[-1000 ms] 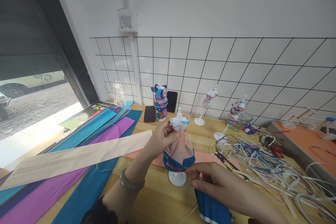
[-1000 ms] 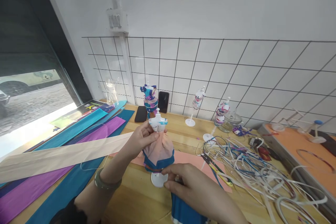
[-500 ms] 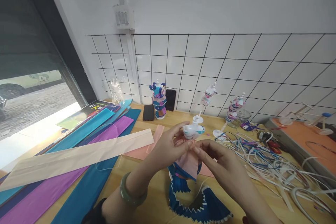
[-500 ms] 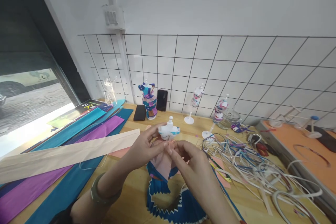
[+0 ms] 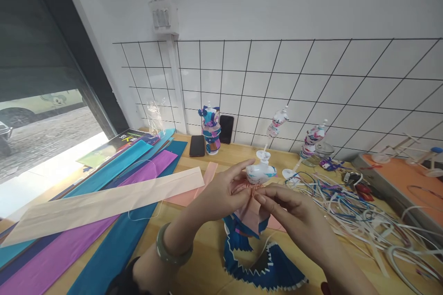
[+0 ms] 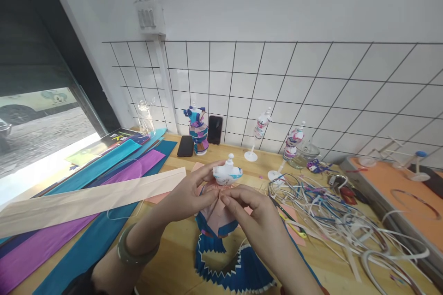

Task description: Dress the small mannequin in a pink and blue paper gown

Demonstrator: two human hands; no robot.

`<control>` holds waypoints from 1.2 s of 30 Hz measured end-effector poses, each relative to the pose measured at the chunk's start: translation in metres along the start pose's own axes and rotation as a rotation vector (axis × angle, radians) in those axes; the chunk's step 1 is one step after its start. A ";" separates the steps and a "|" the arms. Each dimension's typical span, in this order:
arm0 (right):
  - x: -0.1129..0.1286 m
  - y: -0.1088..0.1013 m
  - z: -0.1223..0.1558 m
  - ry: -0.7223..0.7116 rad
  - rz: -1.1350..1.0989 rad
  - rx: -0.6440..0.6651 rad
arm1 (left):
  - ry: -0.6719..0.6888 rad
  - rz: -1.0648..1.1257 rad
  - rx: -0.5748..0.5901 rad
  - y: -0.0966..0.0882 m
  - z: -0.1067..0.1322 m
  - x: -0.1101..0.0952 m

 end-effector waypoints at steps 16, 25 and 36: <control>-0.014 -0.017 0.006 0.093 -0.012 -0.217 | -0.067 -0.047 0.006 0.002 0.000 -0.004; -0.010 -0.016 0.006 0.071 0.085 -0.214 | -0.035 -0.044 -0.035 0.001 0.000 -0.001; 0.001 -0.015 0.005 0.002 0.133 -0.241 | -0.058 -0.016 -0.056 0.002 -0.001 -0.002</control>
Point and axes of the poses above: each hand's wrist, its own z-axis away from the middle knuckle, its own y-axis out of the palm, x = y × z, the point moved 9 cm from there along -z, towards the middle knuckle, and after that the axes turned 11 degrees about x, right-handed, at the moved point
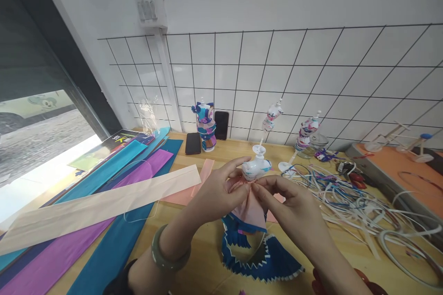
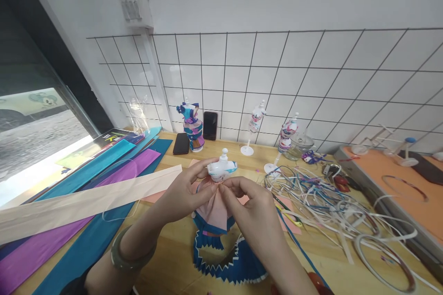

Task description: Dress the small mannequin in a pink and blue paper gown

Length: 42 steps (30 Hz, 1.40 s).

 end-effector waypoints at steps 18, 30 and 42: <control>0.003 0.004 -0.003 -0.051 -0.034 0.073 | -0.003 -0.116 -0.028 -0.006 -0.001 -0.003; -0.007 0.000 -0.003 0.028 -0.078 -0.022 | 0.010 -0.113 -0.001 -0.003 0.000 0.001; -0.006 0.007 -0.006 -0.009 -0.150 -0.031 | -0.033 -0.237 -0.032 -0.012 0.001 0.003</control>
Point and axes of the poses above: each hand's wrist, its own z-axis away from the middle knuckle, its own y-axis out of the palm, x = y × z, the point moved 9 cm from there along -z, towards the middle knuckle, and after that the axes turned 11 degrees about x, right-handed, at the moved point
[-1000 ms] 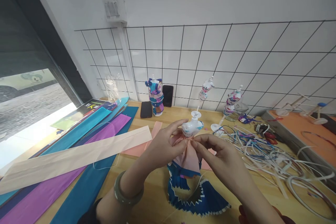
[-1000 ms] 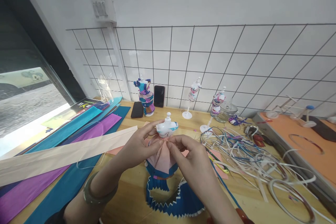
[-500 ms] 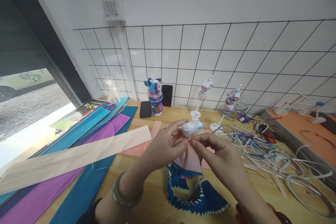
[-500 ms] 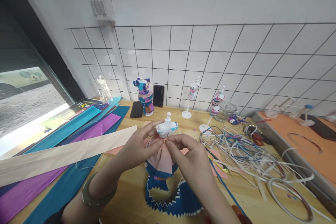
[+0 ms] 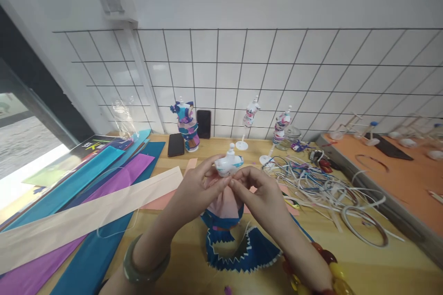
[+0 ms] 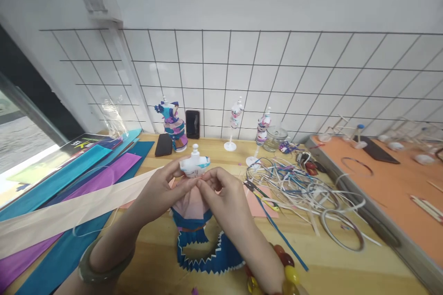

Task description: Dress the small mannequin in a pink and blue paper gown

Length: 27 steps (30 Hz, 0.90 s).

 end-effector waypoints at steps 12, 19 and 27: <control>-0.014 -0.033 -0.005 0.094 -0.035 -0.018 | -0.069 -0.212 -0.090 -0.019 0.001 0.008; -0.050 -0.101 -0.005 0.192 0.123 -0.151 | -0.043 -0.291 -0.175 -0.026 0.001 0.009; -0.080 -0.113 -0.009 0.270 0.359 -0.091 | -0.048 -0.338 -0.128 -0.026 -0.001 0.015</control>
Point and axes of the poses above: each hand's wrist, its own z-axis away from the middle knuckle, its own y-axis out of the palm, x = y × z, the point moved 9 cm from there along -z, towards the middle knuckle, and after that the axes turned 11 degrees about x, right-handed, at the moved point
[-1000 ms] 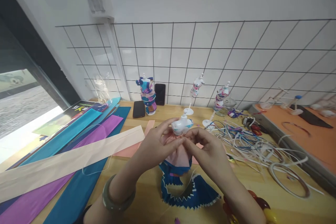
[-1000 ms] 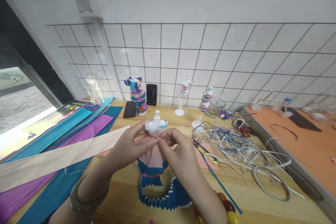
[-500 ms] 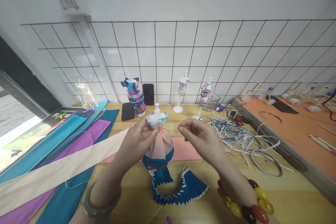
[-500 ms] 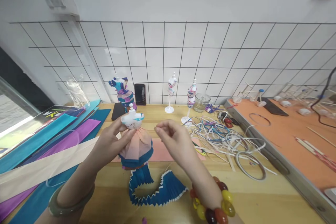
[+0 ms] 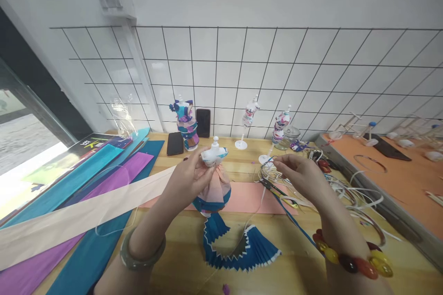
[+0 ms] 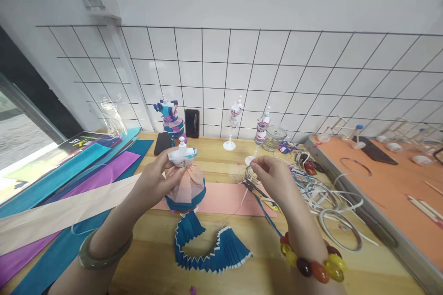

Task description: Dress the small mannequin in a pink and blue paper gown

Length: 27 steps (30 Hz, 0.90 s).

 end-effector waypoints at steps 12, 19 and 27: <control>-0.043 -0.036 0.001 0.141 0.258 -0.075 | 0.032 0.071 0.034 0.001 0.000 0.002; -0.067 -0.004 -0.018 0.177 0.438 0.012 | 0.043 0.059 -0.019 -0.002 0.001 0.002; -0.086 0.047 -0.032 0.138 0.568 0.123 | 0.040 -0.139 0.026 -0.002 0.001 -0.012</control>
Point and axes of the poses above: each hand's wrist, its own z-axis away from the middle knuckle, its own y-axis out of the palm, x = y × z, the point moved 9 cm from there along -z, towards the middle knuckle, and after that the axes turned 11 degrees about x, right-handed, at the moved point
